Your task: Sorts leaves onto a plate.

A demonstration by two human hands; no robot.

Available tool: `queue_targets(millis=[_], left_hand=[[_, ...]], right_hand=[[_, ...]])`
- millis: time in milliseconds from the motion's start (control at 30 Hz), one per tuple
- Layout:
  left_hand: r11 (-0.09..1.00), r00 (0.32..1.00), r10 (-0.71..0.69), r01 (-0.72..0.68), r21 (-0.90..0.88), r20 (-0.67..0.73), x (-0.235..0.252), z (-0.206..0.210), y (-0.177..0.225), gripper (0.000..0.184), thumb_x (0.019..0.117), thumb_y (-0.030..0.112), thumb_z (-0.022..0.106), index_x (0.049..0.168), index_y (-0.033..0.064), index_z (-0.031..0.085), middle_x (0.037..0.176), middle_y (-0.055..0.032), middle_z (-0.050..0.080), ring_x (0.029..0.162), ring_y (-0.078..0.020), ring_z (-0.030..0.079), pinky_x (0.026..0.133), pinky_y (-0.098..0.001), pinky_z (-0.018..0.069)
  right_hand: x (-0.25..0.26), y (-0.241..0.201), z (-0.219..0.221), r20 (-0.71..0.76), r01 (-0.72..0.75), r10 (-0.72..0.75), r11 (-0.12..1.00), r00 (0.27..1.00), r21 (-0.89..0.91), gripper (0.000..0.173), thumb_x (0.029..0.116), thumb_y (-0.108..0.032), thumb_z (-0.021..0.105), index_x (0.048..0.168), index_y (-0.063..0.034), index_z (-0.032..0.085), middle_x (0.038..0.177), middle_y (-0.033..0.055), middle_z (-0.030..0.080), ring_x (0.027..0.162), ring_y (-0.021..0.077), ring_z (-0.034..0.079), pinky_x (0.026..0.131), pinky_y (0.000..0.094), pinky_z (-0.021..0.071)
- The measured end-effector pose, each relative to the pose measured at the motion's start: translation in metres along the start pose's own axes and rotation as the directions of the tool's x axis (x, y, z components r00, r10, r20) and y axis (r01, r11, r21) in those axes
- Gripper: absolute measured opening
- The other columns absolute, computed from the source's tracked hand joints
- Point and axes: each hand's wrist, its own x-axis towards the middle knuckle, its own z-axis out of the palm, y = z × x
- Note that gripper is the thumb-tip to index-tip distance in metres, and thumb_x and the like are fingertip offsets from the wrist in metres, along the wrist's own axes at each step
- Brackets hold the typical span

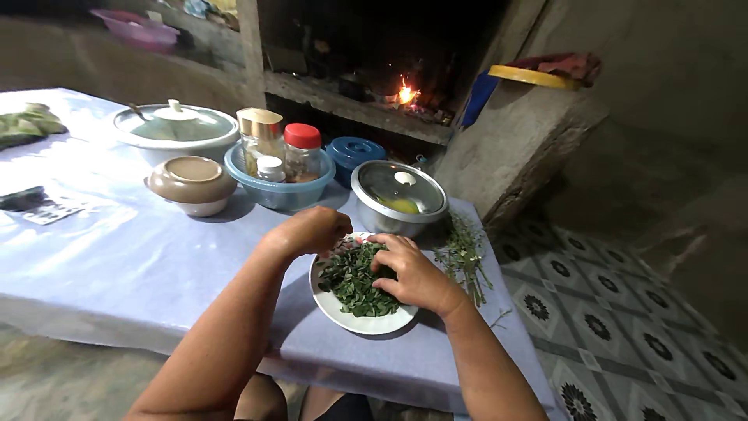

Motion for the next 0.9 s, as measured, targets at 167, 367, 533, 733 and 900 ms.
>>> queue_targets(millis=[167, 367, 533, 733, 900], left_hand=[[0.999, 0.999, -0.023, 0.022, 0.035, 0.024, 0.001, 0.000, 0.001, 0.018, 0.1042, 0.021, 0.059, 0.112, 0.0177, 0.075, 0.094, -0.0052, 0.074, 0.085, -0.0235, 0.071, 0.080, -0.0542, 0.0570], [0.999, 0.999, 0.031, -0.032, 0.029, 0.026, -0.001, 0.000, -0.001, 0.018, 0.1039, 0.019, 0.059, 0.112, 0.0153, 0.075, 0.096, -0.0065, 0.074, 0.088, -0.0247, 0.071, 0.083, -0.0555, 0.0562], [0.987, 0.992, 0.123, -0.121, -0.106, 0.015, -0.001, 0.000, -0.004, 0.015, 0.1027, 0.015, 0.062, 0.110, 0.0134, 0.075, 0.094, -0.0039, 0.074, 0.081, -0.0177, 0.071, 0.078, -0.0445, 0.0599], [0.932, 0.965, 0.262, -0.246, -0.268, 0.025, -0.003, 0.001, 0.012, 0.019, 0.1045, 0.023, 0.060, 0.110, 0.0116, 0.074, 0.093, -0.0035, 0.073, 0.077, -0.0141, 0.069, 0.073, -0.0386, 0.0589], [0.866, 0.930, 0.367, -0.347, -0.360, -0.013, 0.000, 0.016, 0.026, 0.020, 0.1001, 0.027, 0.066, 0.104, 0.0090, 0.074, 0.099, -0.0015, 0.073, 0.090, -0.0106, 0.070, 0.082, -0.0340, 0.0597]], right_hand=[[0.004, -0.002, 0.007, 0.029, -0.045, 0.047, 0.998, 0.998, -0.054, 0.018, 0.0993, -0.022, 0.063, 0.099, -0.0088, 0.075, 0.150, 0.0075, 0.054, 0.137, 0.0241, 0.051, 0.116, 0.0469, 0.0383], [0.002, 0.009, -0.003, -0.140, -0.103, 0.107, 0.994, 0.984, 0.038, 0.014, 0.0968, -0.018, 0.067, 0.093, -0.0058, 0.073, 0.139, 0.0110, 0.061, 0.130, 0.0241, 0.057, 0.110, 0.0475, 0.0458], [-0.003, 0.008, -0.014, -0.229, -0.091, 0.162, 0.952, 0.960, 0.293, 0.008, 0.0942, -0.011, 0.069, 0.093, -0.0045, 0.073, 0.140, 0.0090, 0.060, 0.130, 0.0162, 0.058, 0.106, 0.0372, 0.0525], [-0.004, 0.008, -0.016, -0.314, -0.044, 0.166, 0.932, 0.935, 0.360, 0.006, 0.0927, -0.009, 0.070, 0.094, -0.0040, 0.073, 0.137, 0.0093, 0.062, 0.128, 0.0149, 0.059, 0.104, 0.0347, 0.0531], [-0.001, 0.006, -0.010, -0.355, -0.017, 0.158, 0.929, 0.922, 0.369, 0.005, 0.0916, -0.007, 0.070, 0.093, -0.0028, 0.073, 0.134, 0.0108, 0.063, 0.125, 0.0153, 0.060, 0.102, 0.0347, 0.0542]])
